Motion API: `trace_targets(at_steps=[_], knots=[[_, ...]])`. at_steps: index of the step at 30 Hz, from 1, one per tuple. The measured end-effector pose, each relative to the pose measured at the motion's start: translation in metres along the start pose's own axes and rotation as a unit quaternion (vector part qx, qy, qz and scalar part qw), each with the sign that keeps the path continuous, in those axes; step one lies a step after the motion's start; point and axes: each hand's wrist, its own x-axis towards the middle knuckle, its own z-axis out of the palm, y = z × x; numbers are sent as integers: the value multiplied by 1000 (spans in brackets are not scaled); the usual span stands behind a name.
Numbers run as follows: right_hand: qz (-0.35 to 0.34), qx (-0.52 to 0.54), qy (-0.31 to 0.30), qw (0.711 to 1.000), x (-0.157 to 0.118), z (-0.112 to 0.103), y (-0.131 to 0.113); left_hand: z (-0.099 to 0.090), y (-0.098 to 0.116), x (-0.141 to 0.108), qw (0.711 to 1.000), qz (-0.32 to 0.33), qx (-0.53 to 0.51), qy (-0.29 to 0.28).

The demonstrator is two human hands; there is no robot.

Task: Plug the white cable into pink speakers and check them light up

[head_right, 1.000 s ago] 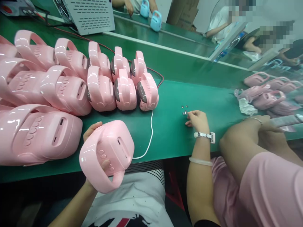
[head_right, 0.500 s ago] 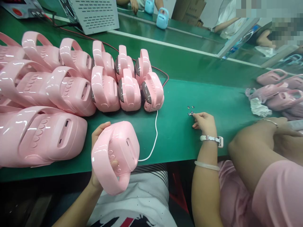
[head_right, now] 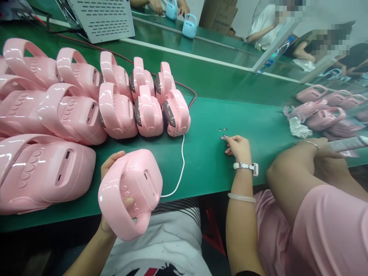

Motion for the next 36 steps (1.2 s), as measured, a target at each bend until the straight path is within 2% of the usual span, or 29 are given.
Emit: trace_targets(at_steps=[10, 24, 36], knots=[[20, -23, 1, 1000, -2, -2, -1, 0, -3, 1, 999, 48, 8, -15], [18, -39, 8, 999, -8, 0, -4, 1, 1, 2, 1000, 25, 8, -15], [16, -47, 7, 999, -6, 0, -3, -1, 1, 2, 999, 36, 4, -24]])
